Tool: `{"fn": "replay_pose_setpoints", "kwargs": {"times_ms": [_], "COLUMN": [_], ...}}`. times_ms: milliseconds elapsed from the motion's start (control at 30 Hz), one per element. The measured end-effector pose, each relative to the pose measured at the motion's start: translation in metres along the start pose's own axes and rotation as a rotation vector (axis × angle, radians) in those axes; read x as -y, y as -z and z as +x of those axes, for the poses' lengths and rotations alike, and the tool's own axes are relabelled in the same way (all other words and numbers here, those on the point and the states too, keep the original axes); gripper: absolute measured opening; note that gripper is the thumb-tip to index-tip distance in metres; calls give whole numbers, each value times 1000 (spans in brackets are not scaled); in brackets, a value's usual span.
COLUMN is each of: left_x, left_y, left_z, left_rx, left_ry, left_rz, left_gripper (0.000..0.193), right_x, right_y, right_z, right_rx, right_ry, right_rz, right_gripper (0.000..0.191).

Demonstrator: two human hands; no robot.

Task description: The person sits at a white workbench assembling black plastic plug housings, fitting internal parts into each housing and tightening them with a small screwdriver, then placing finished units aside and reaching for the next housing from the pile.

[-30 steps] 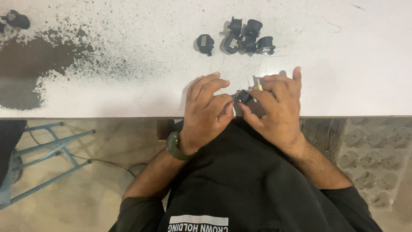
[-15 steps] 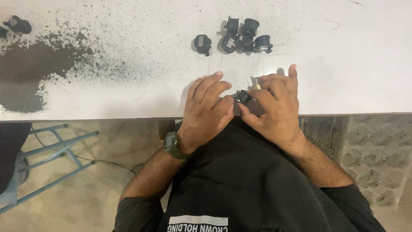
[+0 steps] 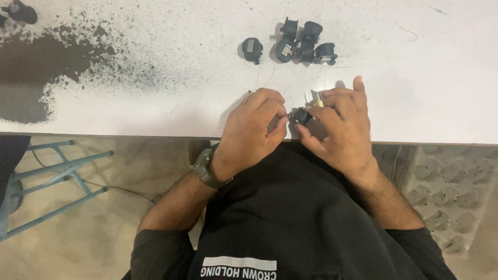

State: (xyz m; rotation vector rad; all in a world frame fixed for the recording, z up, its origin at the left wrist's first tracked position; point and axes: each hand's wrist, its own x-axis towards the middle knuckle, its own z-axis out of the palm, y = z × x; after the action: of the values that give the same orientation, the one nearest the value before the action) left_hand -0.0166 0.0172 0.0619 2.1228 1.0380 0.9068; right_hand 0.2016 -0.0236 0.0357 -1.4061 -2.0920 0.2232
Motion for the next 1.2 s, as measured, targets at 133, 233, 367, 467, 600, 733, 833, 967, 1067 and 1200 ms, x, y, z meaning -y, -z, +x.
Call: {"fn": "replay_pose_setpoints", "kwargs": {"times_ms": [133, 233, 367, 467, 600, 733, 833, 967, 1067, 1200], "left_x": [-1, -1, 2, 3, 3, 4, 5, 7, 7, 5], "left_y": [-4, -15, -29, -37, -40, -42, -43, -44, -45, -47], "left_z": [-2, -1, -3, -5, -8, -9, -10, -10, -10, -8], "left_rx": [16, 14, -19, -55, -56, -62, -64, -34, -30, -46], "left_ry": [48, 87, 97, 64, 67, 70, 61, 73, 68, 18], "left_rz": [21, 45, -2, -36, -97, -101, -109, -122, -127, -214], "left_gripper": [11, 13, 14, 17, 18, 17, 17, 17, 16, 15], "right_x": [1, 1, 2, 2, -4, -6, -6, -7, -7, -5], "right_y": [1, 3, -8, -24, -31, -30, -31, -29, -28, -21], "right_z": [-2, -12, -30, -40, -44, -46, -47, -46, -45, -48], "right_rx": [-25, -104, -214, -226, -235, -241, -250, -225, -217, -203], "right_ry": [-20, -15, 36, 19, 35, 50, 71, 87, 102, 86], "right_rz": [-12, 1, 148, 225, 185, 203, 216, 186, 159, 110], "right_gripper": [38, 36, 34, 39, 37, 34, 33, 34, 36, 38]}}
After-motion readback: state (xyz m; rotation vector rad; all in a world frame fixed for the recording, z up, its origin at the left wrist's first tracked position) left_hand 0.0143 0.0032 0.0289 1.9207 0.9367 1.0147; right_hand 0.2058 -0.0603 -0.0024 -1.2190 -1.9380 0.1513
